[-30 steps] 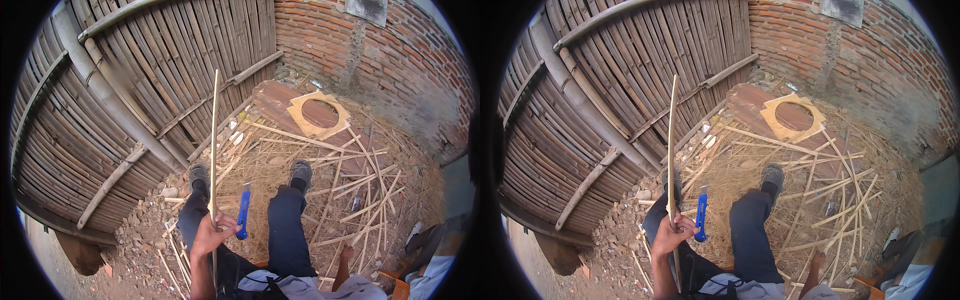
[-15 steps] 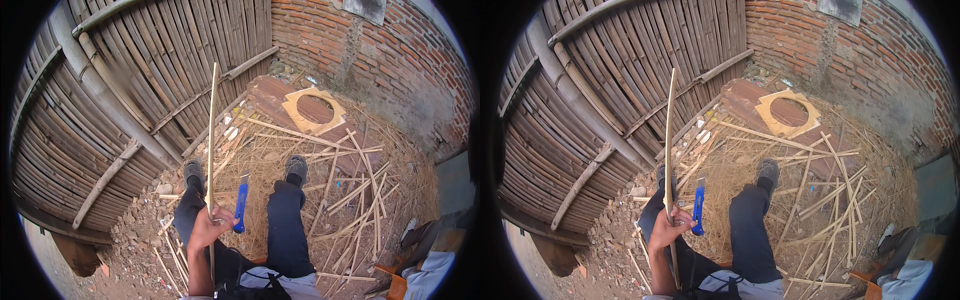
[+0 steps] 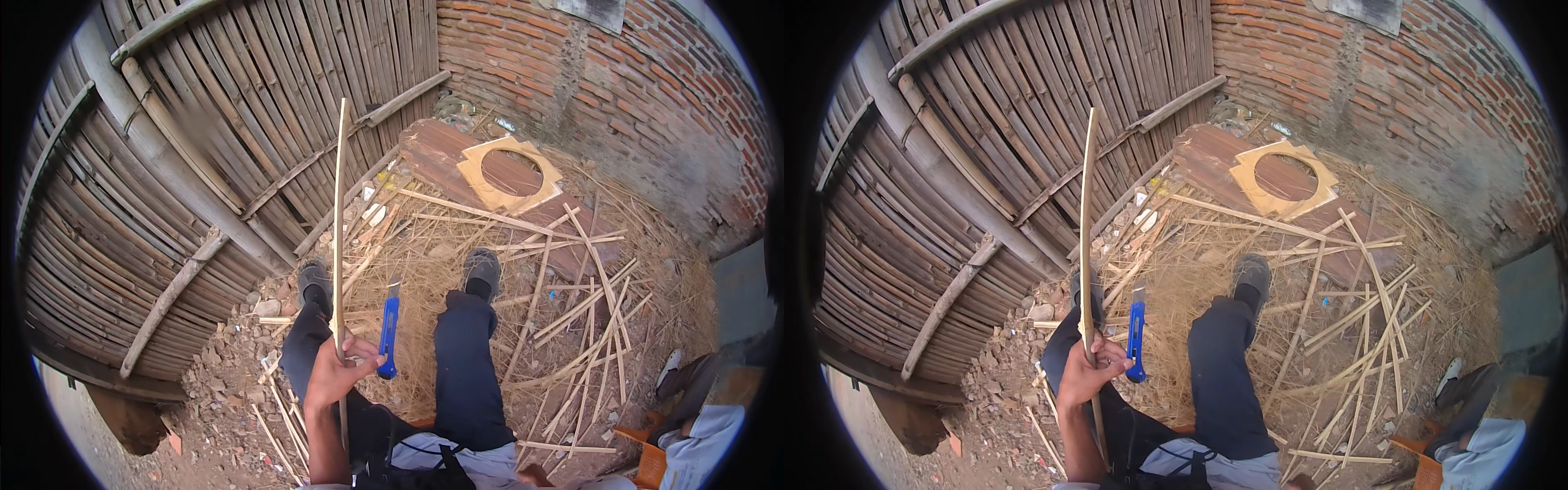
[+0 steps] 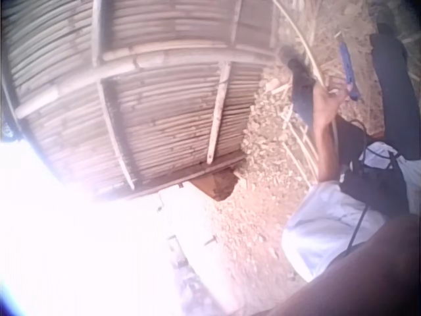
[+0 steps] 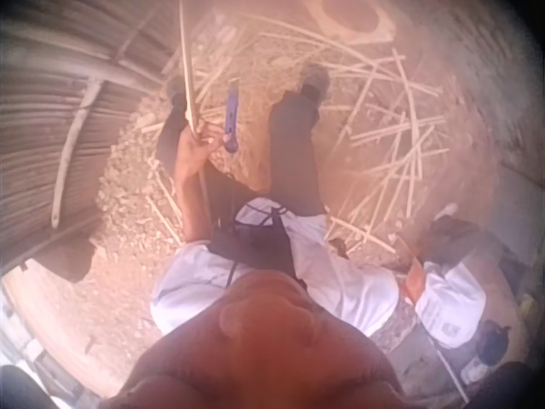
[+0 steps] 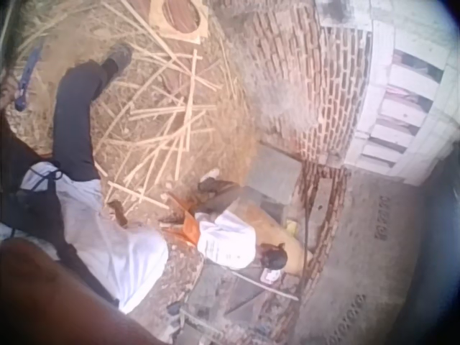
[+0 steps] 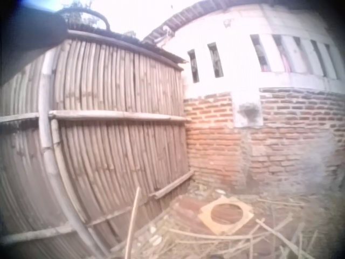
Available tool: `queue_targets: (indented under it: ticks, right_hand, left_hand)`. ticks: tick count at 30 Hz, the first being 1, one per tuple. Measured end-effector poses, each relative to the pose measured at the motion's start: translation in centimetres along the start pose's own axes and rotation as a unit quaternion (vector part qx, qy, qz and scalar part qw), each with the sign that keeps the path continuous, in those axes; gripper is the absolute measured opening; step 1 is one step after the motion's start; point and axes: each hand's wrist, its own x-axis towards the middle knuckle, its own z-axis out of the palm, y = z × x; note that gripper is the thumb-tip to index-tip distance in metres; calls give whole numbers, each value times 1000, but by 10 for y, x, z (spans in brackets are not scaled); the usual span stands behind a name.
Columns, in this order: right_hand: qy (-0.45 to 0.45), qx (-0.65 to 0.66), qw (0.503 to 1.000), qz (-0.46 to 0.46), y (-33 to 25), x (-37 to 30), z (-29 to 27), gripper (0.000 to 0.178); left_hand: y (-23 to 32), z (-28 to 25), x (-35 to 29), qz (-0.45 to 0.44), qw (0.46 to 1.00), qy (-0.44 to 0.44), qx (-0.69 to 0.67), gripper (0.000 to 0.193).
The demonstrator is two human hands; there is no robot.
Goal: The person sits on a low stool and uses a blue utility knife to shave thin strips from a long, light-colored wooden stick. The person holds the stick with the left hand and scrapes the surface with the knife in the right hand, creating wood shavings that fall to the ground.
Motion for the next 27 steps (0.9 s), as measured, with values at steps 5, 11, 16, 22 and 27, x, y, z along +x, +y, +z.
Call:
queue_targets:
  ticks: [5,11,16,22,27]
  right_hand:
    - [-201,491,846,45,-77,210,39,28]
    - [-58,173,983,22,-235,144,73,38]
    - [43,58,995,-76,-204,185,89,36]
    - [-44,171,981,-75,-172,217,95,48]
    - [15,20,991,-132,-95,228,17,53]
  left_hand:
    - [-8,-16,-9,-8,1000,16,-26,50]
    - [4,-5,-13,4,1000,23,17,49]
    - [1,-5,-13,5,1000,12,-13,50]
    - [-2,-9,-13,10,1000,11,-23,52]
    - [0,-5,-3,13,999,-15,-25,51]
